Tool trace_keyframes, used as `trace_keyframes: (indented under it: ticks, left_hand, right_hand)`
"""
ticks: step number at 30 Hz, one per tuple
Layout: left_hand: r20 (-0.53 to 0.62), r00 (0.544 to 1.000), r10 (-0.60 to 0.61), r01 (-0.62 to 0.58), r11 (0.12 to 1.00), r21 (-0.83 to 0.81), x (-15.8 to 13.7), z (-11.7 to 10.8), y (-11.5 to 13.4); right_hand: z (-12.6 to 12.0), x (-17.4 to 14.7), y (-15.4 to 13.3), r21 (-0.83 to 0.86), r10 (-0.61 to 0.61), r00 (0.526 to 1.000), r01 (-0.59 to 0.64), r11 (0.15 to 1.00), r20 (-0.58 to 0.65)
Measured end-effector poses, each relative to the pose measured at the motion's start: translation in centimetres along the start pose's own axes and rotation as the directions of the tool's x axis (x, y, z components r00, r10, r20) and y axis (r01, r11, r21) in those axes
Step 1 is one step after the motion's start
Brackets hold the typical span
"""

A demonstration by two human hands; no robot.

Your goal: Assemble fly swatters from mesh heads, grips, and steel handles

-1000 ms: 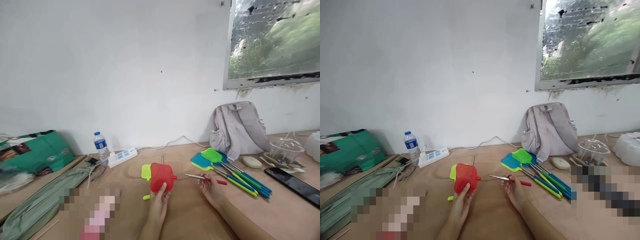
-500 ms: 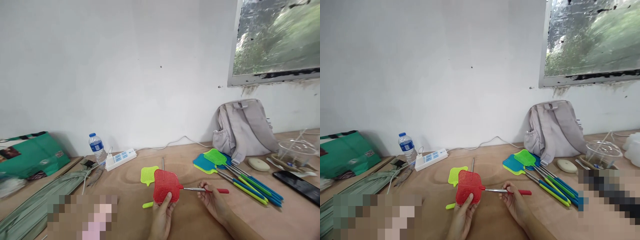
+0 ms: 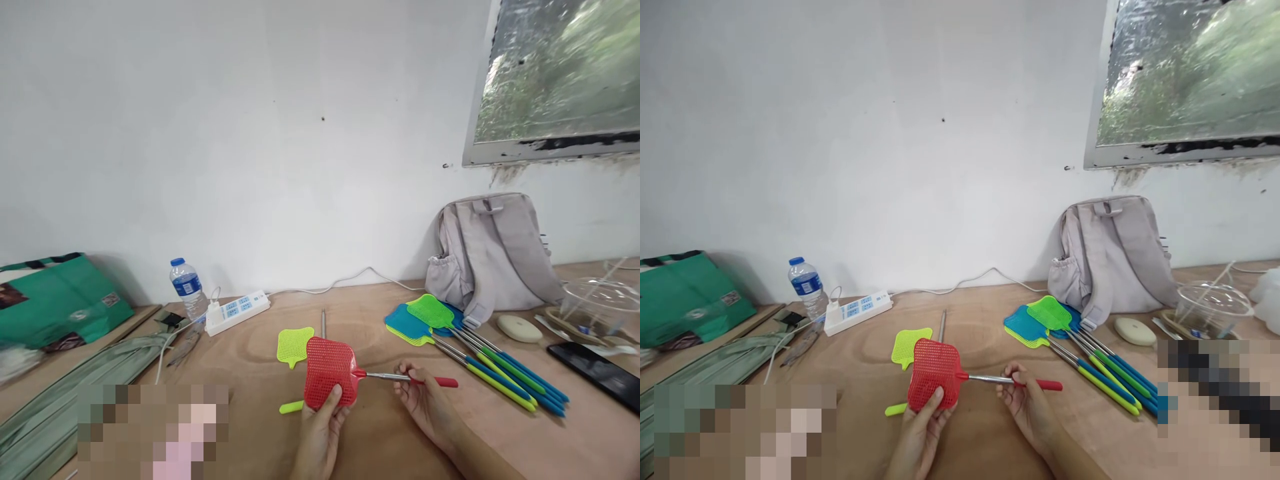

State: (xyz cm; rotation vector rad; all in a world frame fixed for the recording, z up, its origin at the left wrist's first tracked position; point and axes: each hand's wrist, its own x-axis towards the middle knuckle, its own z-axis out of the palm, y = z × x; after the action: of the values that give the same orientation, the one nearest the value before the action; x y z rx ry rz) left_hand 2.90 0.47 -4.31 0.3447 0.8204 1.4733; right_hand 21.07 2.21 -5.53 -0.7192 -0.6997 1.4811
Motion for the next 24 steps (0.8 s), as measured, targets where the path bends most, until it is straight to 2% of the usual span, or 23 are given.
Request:
trace_keyframes:
  ticks: [4,10,16,20,24]
  left_hand:
    - [0.005,1.0,0.023,-0.023,0.999,0.046,0.0,0.1,0.1]
    - [0.011,0.998,0.069,-0.07,0.989,0.128,-0.7,0.4,0.3]
    - [0.073,0.993,0.091,-0.107,0.962,0.25,-1.7,0.3,-0.3]
    - [0.025,0.983,0.183,-0.181,0.923,0.339,-2.2,0.5,-0.6]
    - [0.005,0.953,0.304,-0.278,0.863,0.422,-3.0,1.3,-0.6]
  right_hand:
    - [0.1,0.0,-0.3,0.117,0.077,0.997,-0.079,0.99,0.02]
    - [0.5,-0.2,-1.0,0.097,0.057,0.998,-0.06,0.993,0.031]
    - [0.8,-0.5,-0.4,0.067,0.159,0.981,-0.166,0.984,0.108]
    - [0.9,-0.7,0.2,0.064,0.142,0.985,-0.149,0.987,0.101]
    - [1.1,-0.8,0.4,0.113,0.123,0.984,-0.138,0.984,0.13]
